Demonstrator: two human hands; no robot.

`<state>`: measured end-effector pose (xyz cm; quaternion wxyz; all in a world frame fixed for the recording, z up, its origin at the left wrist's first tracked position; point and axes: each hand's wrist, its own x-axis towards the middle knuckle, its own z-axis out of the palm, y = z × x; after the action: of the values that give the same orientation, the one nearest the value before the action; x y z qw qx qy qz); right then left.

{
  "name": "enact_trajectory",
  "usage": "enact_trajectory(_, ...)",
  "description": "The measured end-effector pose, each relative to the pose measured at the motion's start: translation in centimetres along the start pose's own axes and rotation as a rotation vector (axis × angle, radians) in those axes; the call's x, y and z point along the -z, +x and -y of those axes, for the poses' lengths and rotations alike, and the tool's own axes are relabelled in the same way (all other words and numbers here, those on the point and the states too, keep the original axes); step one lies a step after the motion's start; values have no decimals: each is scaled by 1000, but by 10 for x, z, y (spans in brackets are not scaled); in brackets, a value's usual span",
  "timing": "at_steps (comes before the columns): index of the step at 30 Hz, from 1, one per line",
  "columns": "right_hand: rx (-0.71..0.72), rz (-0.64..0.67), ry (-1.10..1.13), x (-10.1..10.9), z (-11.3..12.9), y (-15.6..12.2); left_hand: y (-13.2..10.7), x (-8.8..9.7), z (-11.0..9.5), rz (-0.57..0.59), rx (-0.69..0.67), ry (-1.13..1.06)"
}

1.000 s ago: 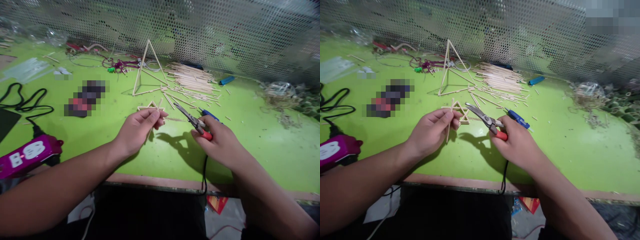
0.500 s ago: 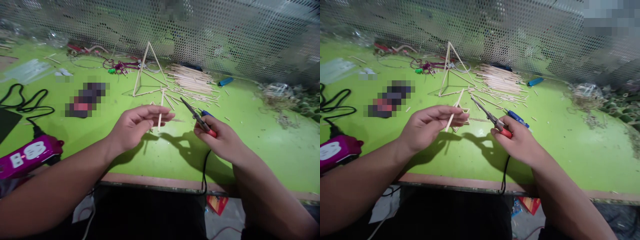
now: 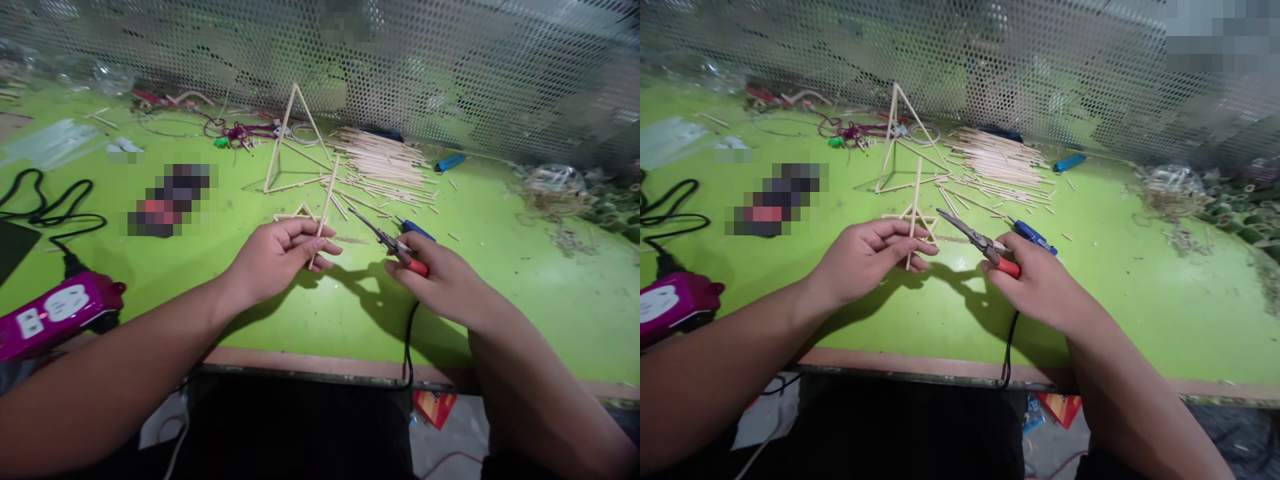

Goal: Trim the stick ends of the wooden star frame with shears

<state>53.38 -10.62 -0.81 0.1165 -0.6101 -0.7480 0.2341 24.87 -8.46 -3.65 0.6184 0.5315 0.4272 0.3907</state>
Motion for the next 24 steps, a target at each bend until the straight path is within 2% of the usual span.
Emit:
enact_trajectory(10, 1, 14, -50, 2, 1, -2, 0, -3, 3, 36, 73, -2)
enact_trajectory(15, 5, -27, -75, 3, 1, -2, -1, -2, 3, 14, 113, 35)
enact_trajectory(24, 12, -21, -81, 4, 1, -3, -2, -4, 3, -19, 140, 45)
